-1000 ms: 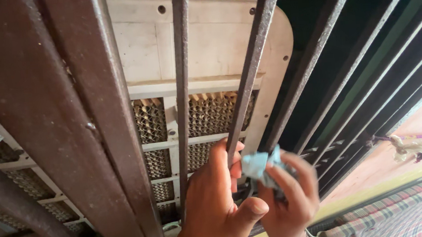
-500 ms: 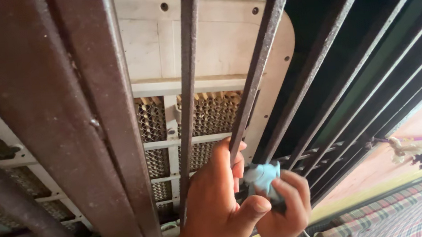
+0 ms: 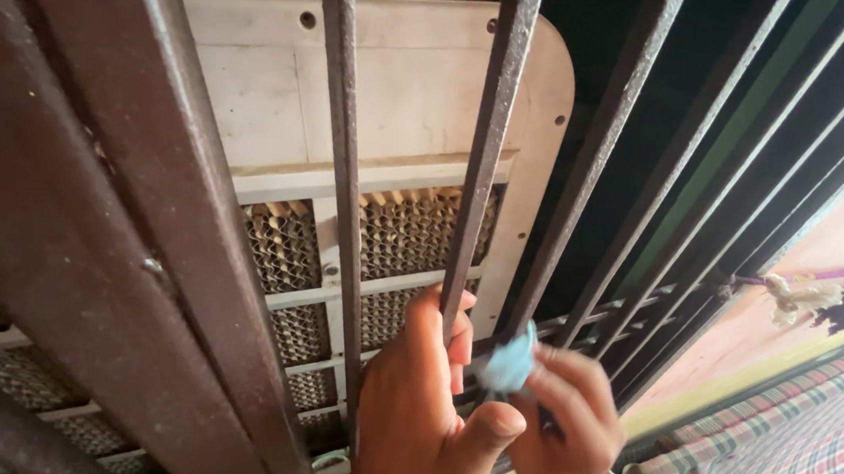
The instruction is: The person cleans the metal bars of a window grill by hand using a blue cloth, wiping along the length of the individual bars.
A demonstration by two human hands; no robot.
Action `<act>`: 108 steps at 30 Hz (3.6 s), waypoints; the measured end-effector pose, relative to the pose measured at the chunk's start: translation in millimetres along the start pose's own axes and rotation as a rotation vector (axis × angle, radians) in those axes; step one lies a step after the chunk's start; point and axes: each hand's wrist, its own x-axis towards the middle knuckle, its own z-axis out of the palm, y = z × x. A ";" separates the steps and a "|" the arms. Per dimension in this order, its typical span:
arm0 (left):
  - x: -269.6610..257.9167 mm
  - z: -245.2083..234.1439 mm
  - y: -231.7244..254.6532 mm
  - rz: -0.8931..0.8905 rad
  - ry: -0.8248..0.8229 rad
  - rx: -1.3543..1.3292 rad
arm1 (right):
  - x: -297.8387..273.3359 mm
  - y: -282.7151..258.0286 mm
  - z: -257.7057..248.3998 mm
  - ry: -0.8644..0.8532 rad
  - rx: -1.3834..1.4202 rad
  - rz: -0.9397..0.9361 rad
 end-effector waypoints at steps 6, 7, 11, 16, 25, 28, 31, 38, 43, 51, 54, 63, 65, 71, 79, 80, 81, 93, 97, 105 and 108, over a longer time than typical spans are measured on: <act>0.8 2.9 0.3 -0.055 -0.017 0.032 | -14.7 10.6 -11.8 -0.032 -0.090 0.017; 1.0 3.2 -0.5 -0.058 -0.020 0.033 | -10.3 11.5 -13.7 0.040 -0.084 -0.003; 1.7 6.3 -3.8 -0.020 0.002 0.053 | 4.7 12.8 -10.1 0.012 -0.172 0.028; 2.0 8.1 -5.4 -0.022 0.005 0.048 | -14.8 8.7 5.6 0.020 0.117 0.209; 2.1 7.6 -4.9 -0.004 0.021 0.050 | 3.7 14.6 -6.7 -0.038 -0.067 0.110; 3.2 6.3 -1.8 -0.014 0.009 0.033 | -15.3 9.6 6.7 0.033 0.088 0.256; 2.3 6.3 -1.8 -0.030 -0.002 0.069 | -38.3 20.0 1.4 0.025 0.296 0.602; 3.3 9.0 -1.4 -0.025 0.028 0.073 | -30.3 36.2 -30.7 -0.021 0.121 0.083; 3.9 6.2 -3.6 0.010 0.024 0.041 | -53.5 33.3 -8.5 -0.101 -0.024 0.087; 2.0 9.8 -2.9 0.010 0.043 0.088 | -78.7 36.3 -9.5 0.046 0.484 0.463; 1.2 11.0 -4.3 0.029 0.054 0.075 | -55.2 34.2 -16.0 -0.070 0.123 0.237; -3.8 19.5 -2.7 0.031 0.104 0.141 | -30.2 8.5 -22.8 -0.293 0.087 0.323; -4.7 20.7 0.6 0.043 0.117 0.144 | -23.2 13.4 -31.7 -0.317 0.295 0.414; -4.9 30.9 6.4 0.039 0.169 0.157 | -40.2 26.2 -24.4 -0.295 -0.025 0.117; 2.2 35.9 14.2 0.011 0.187 0.165 | -122.6 60.2 -13.5 -0.125 0.441 0.308; -0.2 37.5 13.2 0.030 0.193 0.156 | -132.3 67.3 -14.2 -0.136 0.459 0.304; -2.6 38.8 11.7 0.050 0.199 0.146 | -138.9 72.0 -14.5 -0.159 0.473 0.342; -8.6 43.1 8.8 0.092 0.202 0.183 | -43.5 18.0 -29.2 -0.173 0.090 0.149; -9.3 39.2 9.3 0.090 0.204 0.200 | -71.9 21.4 -22.5 -0.256 0.129 0.246; -12.0 28.5 3.3 0.117 0.139 0.150 | -64.6 21.8 -16.6 -0.158 0.124 0.171; -12.7 25.9 -0.6 0.088 0.119 0.138 | -65.4 18.7 -8.9 -0.068 0.085 0.168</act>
